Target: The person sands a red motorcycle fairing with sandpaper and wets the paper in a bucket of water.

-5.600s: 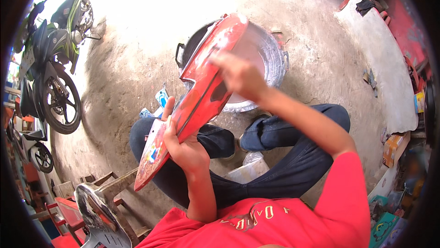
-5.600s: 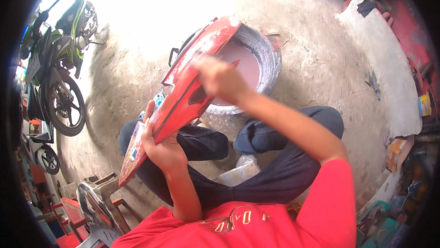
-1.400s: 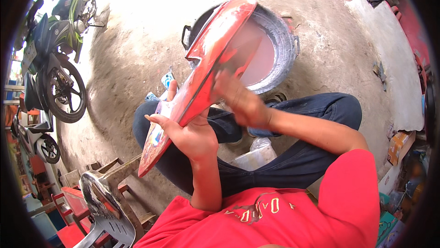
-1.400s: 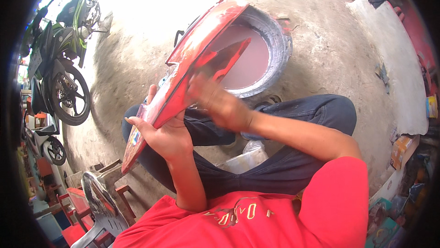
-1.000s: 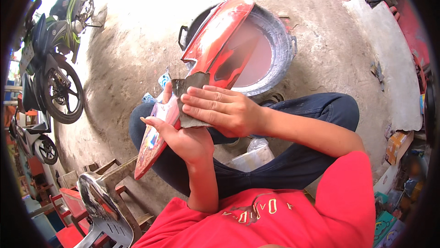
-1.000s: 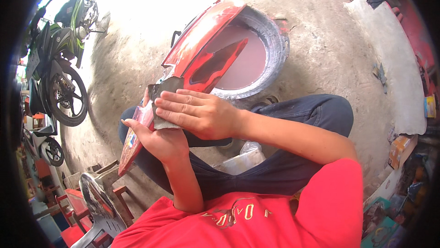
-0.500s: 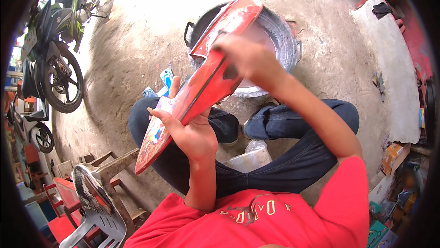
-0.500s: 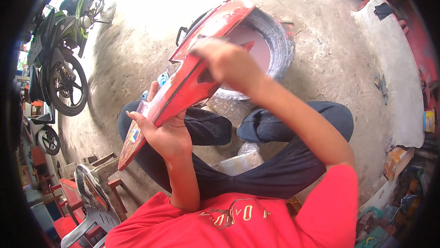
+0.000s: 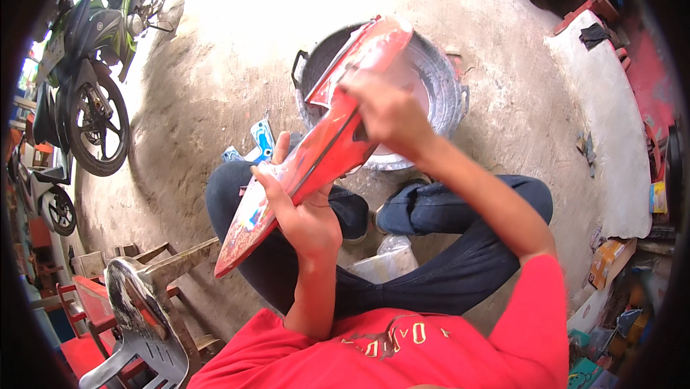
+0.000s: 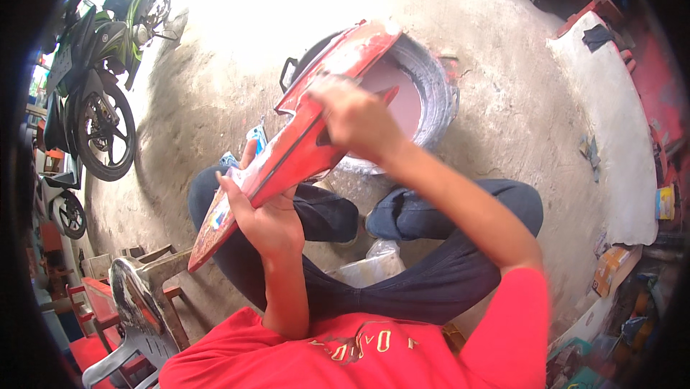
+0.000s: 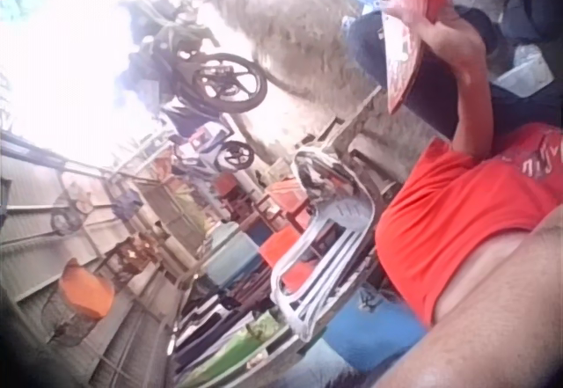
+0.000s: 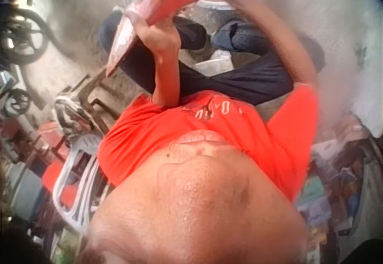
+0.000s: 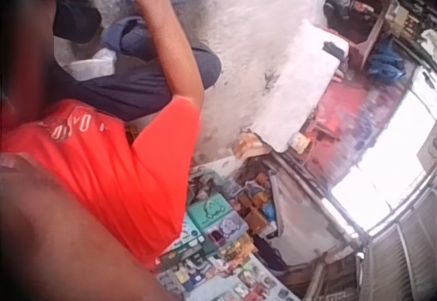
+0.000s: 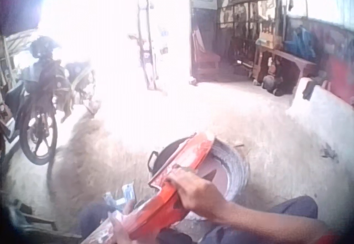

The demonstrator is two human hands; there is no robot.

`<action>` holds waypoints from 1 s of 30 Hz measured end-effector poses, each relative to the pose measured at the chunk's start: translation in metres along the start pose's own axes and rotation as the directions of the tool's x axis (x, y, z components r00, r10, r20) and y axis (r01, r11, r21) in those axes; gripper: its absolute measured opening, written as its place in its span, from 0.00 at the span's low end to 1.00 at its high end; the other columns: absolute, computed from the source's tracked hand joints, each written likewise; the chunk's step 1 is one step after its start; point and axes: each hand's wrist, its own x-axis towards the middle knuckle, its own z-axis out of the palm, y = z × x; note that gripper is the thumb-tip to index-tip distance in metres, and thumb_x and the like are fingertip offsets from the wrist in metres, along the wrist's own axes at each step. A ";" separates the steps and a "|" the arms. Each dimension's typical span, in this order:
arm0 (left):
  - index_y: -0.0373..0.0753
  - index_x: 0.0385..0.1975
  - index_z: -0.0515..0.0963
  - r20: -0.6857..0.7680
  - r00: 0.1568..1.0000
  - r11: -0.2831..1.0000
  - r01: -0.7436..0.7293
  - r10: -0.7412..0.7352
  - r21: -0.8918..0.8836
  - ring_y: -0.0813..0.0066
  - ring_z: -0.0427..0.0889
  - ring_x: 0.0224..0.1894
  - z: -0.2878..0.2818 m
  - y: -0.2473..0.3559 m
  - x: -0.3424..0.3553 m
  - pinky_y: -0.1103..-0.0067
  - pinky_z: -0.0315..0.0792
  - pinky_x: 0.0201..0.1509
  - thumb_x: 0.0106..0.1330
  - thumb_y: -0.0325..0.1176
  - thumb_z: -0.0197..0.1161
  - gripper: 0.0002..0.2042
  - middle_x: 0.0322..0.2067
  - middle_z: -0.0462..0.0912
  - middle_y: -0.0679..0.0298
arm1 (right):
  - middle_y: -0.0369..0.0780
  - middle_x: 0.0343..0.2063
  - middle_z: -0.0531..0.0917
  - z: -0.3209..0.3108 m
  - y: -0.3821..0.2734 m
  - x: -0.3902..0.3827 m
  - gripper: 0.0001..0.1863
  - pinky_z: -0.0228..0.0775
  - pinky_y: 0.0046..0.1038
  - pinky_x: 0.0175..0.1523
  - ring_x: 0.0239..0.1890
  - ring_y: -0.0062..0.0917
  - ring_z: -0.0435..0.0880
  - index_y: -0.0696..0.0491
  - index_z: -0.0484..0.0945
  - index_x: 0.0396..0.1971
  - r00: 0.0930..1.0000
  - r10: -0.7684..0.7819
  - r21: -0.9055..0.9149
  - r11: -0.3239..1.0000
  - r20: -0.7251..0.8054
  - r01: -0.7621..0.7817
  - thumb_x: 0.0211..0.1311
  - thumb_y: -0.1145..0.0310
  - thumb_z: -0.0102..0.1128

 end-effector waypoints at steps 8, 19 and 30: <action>0.28 0.71 0.60 0.054 0.999 1.000 0.009 -0.010 0.006 0.52 0.82 0.62 -0.002 0.004 -0.003 0.59 0.79 0.65 0.83 0.47 0.37 0.29 0.60 0.78 0.40 | 0.46 0.50 0.87 -0.016 0.010 0.010 0.15 0.82 0.35 0.57 0.55 0.37 0.87 0.52 0.84 0.50 0.980 0.198 0.124 0.972 0.033 -0.201 0.65 0.73 0.59; 0.28 0.72 0.59 0.097 0.995 1.000 0.011 -0.009 -0.014 0.52 0.82 0.62 -0.002 0.003 -0.004 0.58 0.78 0.66 0.82 0.44 0.37 0.28 0.60 0.78 0.41 | 0.48 0.51 0.87 -0.022 0.010 0.005 0.13 0.80 0.37 0.61 0.56 0.39 0.86 0.56 0.85 0.50 0.986 0.164 0.142 0.976 0.029 -0.166 0.69 0.71 0.59; 0.26 0.73 0.56 0.064 0.997 1.000 0.029 -0.029 0.001 0.53 0.83 0.60 -0.005 0.001 -0.003 0.58 0.78 0.66 0.79 0.39 0.39 0.29 0.57 0.81 0.43 | 0.50 0.53 0.85 -0.019 0.012 -0.001 0.16 0.81 0.37 0.59 0.57 0.41 0.85 0.56 0.82 0.55 0.991 0.124 0.095 0.987 0.050 -0.128 0.69 0.77 0.57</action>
